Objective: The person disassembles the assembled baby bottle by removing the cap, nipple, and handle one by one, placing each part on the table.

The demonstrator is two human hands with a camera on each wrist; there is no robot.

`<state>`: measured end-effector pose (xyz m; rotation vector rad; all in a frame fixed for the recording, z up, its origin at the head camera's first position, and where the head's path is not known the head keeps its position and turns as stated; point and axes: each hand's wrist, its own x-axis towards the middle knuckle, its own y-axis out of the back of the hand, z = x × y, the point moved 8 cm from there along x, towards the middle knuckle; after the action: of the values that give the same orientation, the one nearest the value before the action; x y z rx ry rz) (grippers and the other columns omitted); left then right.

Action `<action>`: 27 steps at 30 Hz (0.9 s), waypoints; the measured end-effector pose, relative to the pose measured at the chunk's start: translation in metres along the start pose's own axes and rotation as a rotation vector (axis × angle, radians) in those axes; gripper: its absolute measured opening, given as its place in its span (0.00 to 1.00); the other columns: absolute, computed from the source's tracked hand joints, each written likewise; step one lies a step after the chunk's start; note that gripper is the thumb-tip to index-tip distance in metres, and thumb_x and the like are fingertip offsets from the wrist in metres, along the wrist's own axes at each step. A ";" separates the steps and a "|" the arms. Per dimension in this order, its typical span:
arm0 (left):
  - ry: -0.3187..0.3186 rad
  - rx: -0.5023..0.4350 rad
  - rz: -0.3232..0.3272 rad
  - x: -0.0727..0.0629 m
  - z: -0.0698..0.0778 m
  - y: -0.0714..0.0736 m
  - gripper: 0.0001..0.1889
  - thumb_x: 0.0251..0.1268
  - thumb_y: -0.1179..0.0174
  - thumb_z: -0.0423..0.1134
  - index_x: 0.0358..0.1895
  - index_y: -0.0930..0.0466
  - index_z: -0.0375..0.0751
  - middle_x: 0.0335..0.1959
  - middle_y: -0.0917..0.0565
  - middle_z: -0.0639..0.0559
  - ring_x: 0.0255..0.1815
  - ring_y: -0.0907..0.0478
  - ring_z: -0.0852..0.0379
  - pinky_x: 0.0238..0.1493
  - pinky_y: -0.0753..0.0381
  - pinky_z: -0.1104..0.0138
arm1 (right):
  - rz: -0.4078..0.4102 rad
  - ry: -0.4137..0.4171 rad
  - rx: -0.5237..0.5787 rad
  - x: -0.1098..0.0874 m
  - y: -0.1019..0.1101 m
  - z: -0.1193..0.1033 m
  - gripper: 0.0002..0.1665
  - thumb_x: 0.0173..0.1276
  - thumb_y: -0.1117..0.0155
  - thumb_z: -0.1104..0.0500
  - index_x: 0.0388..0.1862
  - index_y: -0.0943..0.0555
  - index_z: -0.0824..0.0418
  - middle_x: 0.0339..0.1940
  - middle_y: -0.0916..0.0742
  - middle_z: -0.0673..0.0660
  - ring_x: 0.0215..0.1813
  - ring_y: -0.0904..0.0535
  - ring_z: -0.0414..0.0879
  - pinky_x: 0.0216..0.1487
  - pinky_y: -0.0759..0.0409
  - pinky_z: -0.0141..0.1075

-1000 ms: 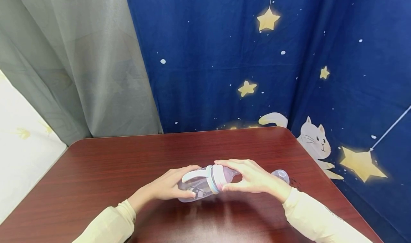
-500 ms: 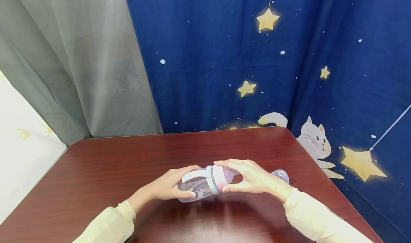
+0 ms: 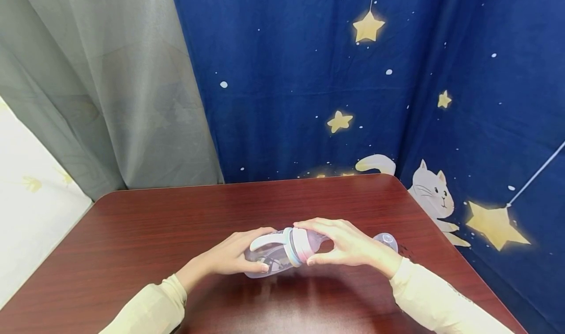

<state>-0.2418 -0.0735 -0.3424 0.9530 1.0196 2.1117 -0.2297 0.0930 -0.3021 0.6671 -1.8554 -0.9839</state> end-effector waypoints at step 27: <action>0.010 0.019 0.003 -0.003 0.000 0.000 0.33 0.50 0.41 0.56 0.61 0.40 0.53 0.47 0.27 0.62 0.39 0.29 0.66 0.37 0.29 0.68 | -0.002 0.091 -0.034 0.000 0.001 -0.008 0.37 0.51 0.34 0.44 0.60 0.32 0.52 0.59 0.28 0.49 0.58 0.33 0.42 0.51 0.32 0.40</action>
<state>-0.2407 -0.0759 -0.3432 0.9553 1.0451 2.1149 -0.2226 0.0907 -0.2996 0.6825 -1.7555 -0.9690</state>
